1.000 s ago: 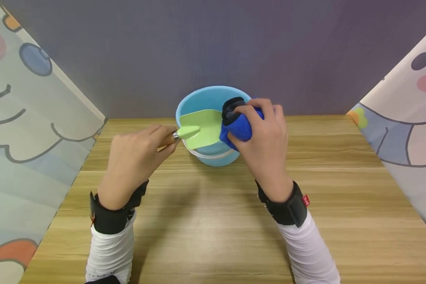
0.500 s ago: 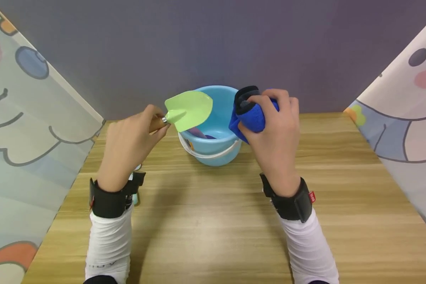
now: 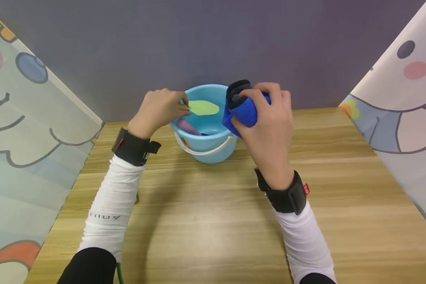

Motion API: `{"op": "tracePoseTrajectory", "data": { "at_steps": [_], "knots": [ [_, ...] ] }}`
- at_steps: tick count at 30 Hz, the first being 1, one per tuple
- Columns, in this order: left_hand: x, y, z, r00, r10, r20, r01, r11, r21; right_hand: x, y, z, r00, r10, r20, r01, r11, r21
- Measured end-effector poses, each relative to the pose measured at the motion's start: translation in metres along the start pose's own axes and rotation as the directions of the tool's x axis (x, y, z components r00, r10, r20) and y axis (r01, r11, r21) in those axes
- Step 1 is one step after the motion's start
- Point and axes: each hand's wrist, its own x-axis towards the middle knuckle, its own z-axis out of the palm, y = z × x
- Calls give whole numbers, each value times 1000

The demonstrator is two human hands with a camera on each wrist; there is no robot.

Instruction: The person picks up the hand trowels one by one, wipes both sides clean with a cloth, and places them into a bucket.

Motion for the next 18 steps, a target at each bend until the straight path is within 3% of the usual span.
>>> {"op": "tracePoseTrajectory", "data": {
  "at_steps": [3, 7, 18],
  "knots": [
    [10, -8, 3, 995, 7, 100, -9, 1000, 18, 1, -2, 4, 1000, -6, 7, 6, 1000, 4],
    [16, -14, 5, 976, -1, 218, -9, 999, 44, 2, -5, 10, 1000, -17, 14, 16, 1000, 21],
    [24, -21, -3, 906, -32, 422, 9, 998, 56, 6, -13, 18, 999, -34, 7, 33, 998, 50]
  ]
}}
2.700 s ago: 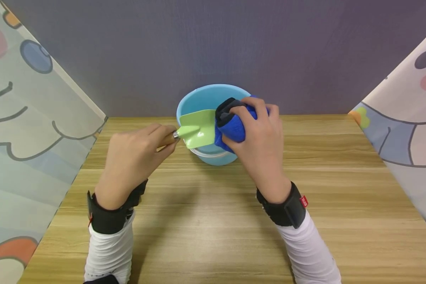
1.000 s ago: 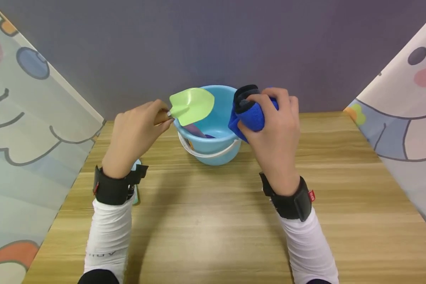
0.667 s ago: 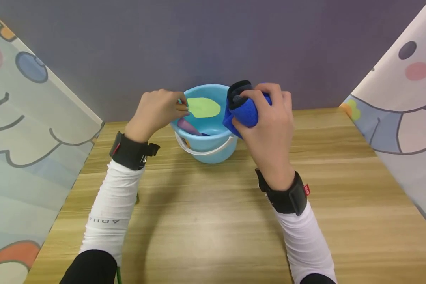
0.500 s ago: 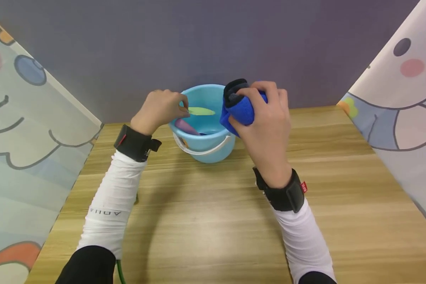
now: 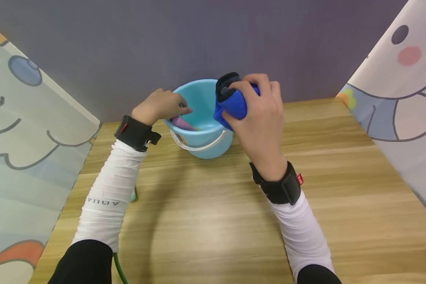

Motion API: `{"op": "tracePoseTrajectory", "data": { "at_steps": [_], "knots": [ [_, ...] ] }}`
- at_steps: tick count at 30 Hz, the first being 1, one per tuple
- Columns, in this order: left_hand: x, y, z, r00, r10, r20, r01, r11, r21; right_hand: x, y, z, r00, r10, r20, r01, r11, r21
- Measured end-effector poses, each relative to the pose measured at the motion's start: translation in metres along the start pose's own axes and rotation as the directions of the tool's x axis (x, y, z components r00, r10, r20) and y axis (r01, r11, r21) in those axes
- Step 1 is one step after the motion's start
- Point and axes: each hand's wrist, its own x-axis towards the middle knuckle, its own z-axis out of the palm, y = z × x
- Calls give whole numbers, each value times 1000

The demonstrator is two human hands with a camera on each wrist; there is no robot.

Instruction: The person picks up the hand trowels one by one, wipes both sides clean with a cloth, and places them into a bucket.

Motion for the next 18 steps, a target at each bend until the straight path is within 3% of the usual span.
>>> {"op": "tracePoseTrajectory", "data": {
  "at_steps": [8, 18],
  "knots": [
    [-1, -4, 0, 1000, 5, 17, -4, 1000, -4, 1, 0, 3, 1000, 3, 24, -3, 1000, -2],
    [-8, -7, 7, 994, 57, -91, -62, 996, -57, 0, 1, 5, 998, -5, 56, 5, 1000, -2]
  ]
}}
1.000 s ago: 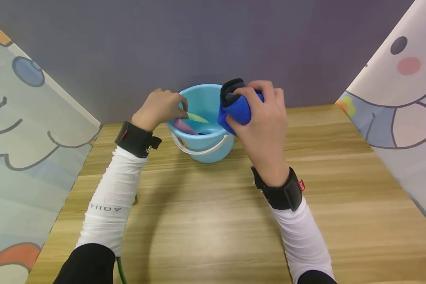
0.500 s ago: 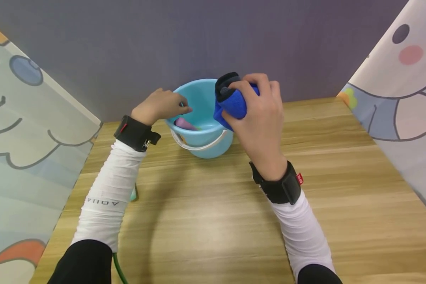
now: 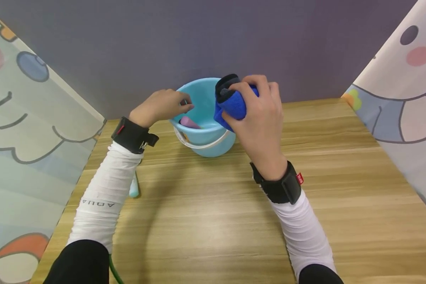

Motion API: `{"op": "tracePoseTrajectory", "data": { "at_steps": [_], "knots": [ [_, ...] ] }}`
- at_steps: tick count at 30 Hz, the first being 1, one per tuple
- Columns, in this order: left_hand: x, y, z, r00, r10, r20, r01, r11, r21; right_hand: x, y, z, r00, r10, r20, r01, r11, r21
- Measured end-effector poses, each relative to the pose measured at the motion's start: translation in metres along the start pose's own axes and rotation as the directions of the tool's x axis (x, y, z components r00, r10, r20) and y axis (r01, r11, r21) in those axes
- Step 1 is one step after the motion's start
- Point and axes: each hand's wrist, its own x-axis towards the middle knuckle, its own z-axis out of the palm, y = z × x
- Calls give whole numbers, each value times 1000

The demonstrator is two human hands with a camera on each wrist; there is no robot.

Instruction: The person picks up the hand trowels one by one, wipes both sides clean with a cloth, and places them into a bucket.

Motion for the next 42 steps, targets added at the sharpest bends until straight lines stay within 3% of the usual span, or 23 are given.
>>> {"op": "tracePoseTrajectory", "data": {
  "at_steps": [4, 7, 11, 15, 18, 22, 25, 28, 31, 34, 37, 42],
  "knots": [
    [-8, 2, 4, 997, -18, -70, 16, 999, -35, -1, 0, 1, 1000, 1, 7, -2, 1000, 2],
    [-17, 4, 11, 981, -84, -177, 78, 996, -38, -2, 1, 1, 1000, 4, 6, -4, 1000, 9],
    [-34, 2, 25, 922, -224, -316, 202, 974, -100, -1, 2, 0, 1000, 6, -8, -6, 1000, 7],
    [-58, -9, 42, 863, -344, -369, 302, 938, -169, -1, 3, -1, 1000, 9, -12, -9, 1000, 1],
    [-83, -23, 63, 827, -388, -406, 360, 921, -149, -1, 3, -1, 1000, 14, -12, -14, 1000, 2],
    [-119, -41, 99, 795, -431, -426, 443, 893, -76, -2, 3, -1, 1000, 19, -18, -18, 1000, 6],
    [-143, -51, 126, 789, -486, -375, 513, 858, -33, -3, 3, -1, 1000, 16, -12, -16, 1000, 3],
    [-160, -58, 147, 793, -556, -249, 567, 823, -35, -5, 3, -1, 1000, 10, 5, -10, 1000, -2],
    [-169, -62, 161, 785, -612, -99, 608, 791, -67, -6, 3, 1, 1000, 0, 20, 0, 1000, -6],
    [-172, -63, 174, 783, -621, -2, 619, 781, -81, -8, 3, 2, 1000, -7, 29, 8, 1000, -16],
    [-173, -59, 185, 794, -607, -14, 603, 791, -103, -10, 3, 5, 999, -9, 38, 10, 1000, -24],
    [-171, -54, 193, 817, -558, -147, 549, 830, -97, -11, 2, 9, 999, -15, 46, 16, 999, -35]
  ]
}}
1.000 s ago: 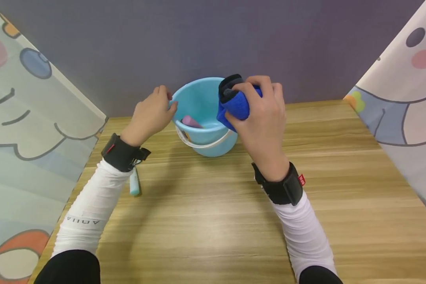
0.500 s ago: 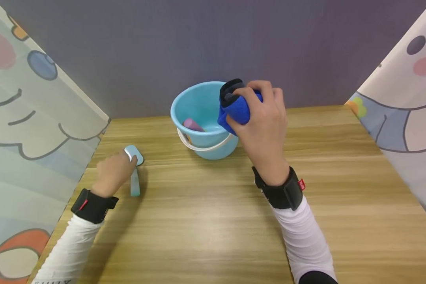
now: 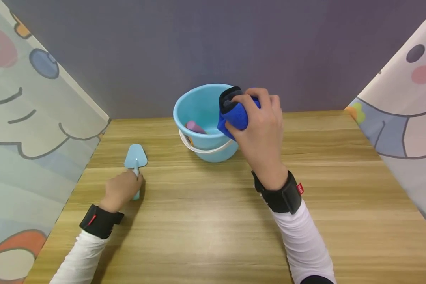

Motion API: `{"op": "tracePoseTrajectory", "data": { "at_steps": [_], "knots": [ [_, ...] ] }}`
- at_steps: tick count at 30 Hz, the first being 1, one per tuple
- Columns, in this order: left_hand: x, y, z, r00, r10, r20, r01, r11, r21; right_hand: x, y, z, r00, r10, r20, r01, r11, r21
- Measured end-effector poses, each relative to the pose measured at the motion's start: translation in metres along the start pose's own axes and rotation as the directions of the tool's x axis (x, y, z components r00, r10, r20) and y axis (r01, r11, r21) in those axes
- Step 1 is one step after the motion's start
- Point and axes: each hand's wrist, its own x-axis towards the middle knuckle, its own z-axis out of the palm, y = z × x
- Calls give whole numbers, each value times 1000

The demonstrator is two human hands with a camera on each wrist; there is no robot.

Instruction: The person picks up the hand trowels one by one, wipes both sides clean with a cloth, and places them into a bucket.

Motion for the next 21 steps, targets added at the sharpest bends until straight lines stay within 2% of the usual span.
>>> {"op": "tracePoseTrajectory", "data": {
  "at_steps": [4, 7, 8, 10, 14, 15, 16, 20, 21],
  "knots": [
    [0, 1, 1, 993, 65, -96, -62, 998, 32, 0, 0, 1, 1000, 2, 11, -2, 1000, -13],
    [0, 1, 3, 980, 93, -175, -88, 995, 38, 0, 0, 2, 1000, 5, 25, -5, 1000, -20],
    [0, 1, 3, 970, 114, -214, -107, 993, 44, 0, 0, 2, 1000, 5, 27, -5, 1000, -20],
    [1, 1, 1, 936, 164, -311, -156, 986, 51, 0, 0, 2, 1000, 2, 25, -2, 1000, -22],
    [6, 0, -9, 838, 255, -483, -246, 966, 84, 1, 0, 3, 1000, -3, 17, 3, 1000, -16],
    [6, 1, -14, 829, 253, -499, -248, 966, 77, 1, 0, 3, 1000, -2, 17, 3, 1000, -14],
    [7, 2, -20, 832, 240, -501, -245, 968, 56, 1, 0, 3, 1000, 1, 18, -1, 1000, -10],
    [6, 8, -44, 875, 157, -458, -194, 980, -34, 1, -1, 4, 1000, 8, 20, -8, 1000, 1],
    [6, 11, -50, 881, 139, -452, -186, 981, -62, 0, -1, 4, 1000, 6, 19, -6, 1000, 3]
  ]
}}
